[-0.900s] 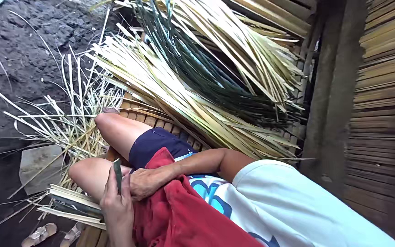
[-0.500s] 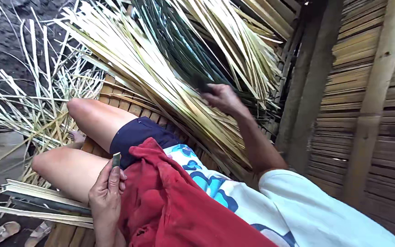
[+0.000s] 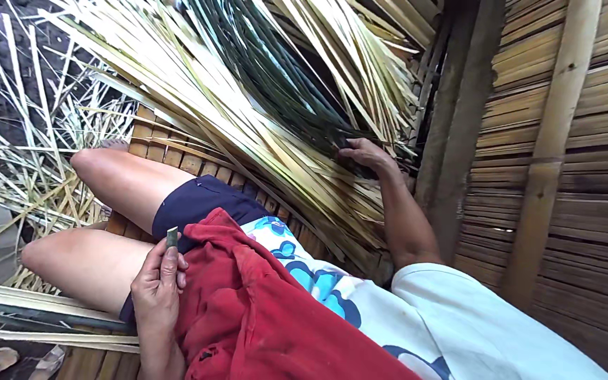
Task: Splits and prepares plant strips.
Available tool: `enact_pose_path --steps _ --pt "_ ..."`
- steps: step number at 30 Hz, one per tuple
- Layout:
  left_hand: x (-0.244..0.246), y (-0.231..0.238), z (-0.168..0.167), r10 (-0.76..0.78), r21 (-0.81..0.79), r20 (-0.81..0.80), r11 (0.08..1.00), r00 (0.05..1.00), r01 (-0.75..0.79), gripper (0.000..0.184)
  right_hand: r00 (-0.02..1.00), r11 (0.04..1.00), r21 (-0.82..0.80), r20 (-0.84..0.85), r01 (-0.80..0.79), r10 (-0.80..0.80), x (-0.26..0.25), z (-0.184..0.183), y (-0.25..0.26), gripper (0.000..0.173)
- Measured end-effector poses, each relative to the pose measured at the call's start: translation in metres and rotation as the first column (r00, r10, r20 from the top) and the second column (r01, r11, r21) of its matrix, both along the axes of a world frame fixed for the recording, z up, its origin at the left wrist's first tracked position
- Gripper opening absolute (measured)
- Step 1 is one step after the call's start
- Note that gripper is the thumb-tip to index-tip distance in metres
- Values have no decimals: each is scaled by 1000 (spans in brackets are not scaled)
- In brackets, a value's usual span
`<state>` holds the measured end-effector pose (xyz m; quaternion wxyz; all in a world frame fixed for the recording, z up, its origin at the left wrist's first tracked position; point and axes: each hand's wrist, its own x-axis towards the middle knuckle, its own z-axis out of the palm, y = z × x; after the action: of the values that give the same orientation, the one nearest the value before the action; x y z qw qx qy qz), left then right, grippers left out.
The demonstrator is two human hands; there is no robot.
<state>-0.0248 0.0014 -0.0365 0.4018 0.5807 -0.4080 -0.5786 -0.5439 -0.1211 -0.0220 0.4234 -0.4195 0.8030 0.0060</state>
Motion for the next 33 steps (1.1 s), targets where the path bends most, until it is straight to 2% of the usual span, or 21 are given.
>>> enact_pose_path --steps 5,9,14,18,21,23,25,27,29,31,33 --pt "-4 3 -2 0 4 10 1000 1000 0 31 997 997 70 76 -33 27 7 5 1 24" --pt "-5 4 -2 -9 24 22 1000 1000 9 32 997 1000 12 74 -23 22 0 -8 3 27" --pt "-3 2 -3 -16 2 18 1000 1000 16 31 999 991 -128 8 35 -34 -18 -12 -12 32" --pt "-5 4 2 -16 22 -54 1000 998 18 34 996 998 -58 -86 -35 30 -14 -7 -16 31" --pt "-12 6 15 -50 66 -65 996 997 54 31 973 992 -1 -195 -129 126 10 21 -14 30" --pt "-18 9 31 -57 94 -36 994 998 60 28 970 972 -86 -130 -217 205 41 43 -6 29" --pt "-23 12 44 -33 105 -25 994 999 36 25 952 939 -201 73 -278 298 85 66 5 29" --pt "-28 17 54 -7 87 -15 996 1000 9 22 842 909 -249 355 -335 407 145 81 3 30" --pt "-33 22 61 18 63 16 998 1000 -19 19 635 863 -250 594 -439 495 203 81 -2 25" --pt "-36 26 66 40 50 45 998 998 -42 16 433 814 -191 768 -549 472 245 74 -2 22" --pt "-38 30 67 44 45 60 998 997 -47 15 298 738 -128 859 -663 417 270 68 -3 23"
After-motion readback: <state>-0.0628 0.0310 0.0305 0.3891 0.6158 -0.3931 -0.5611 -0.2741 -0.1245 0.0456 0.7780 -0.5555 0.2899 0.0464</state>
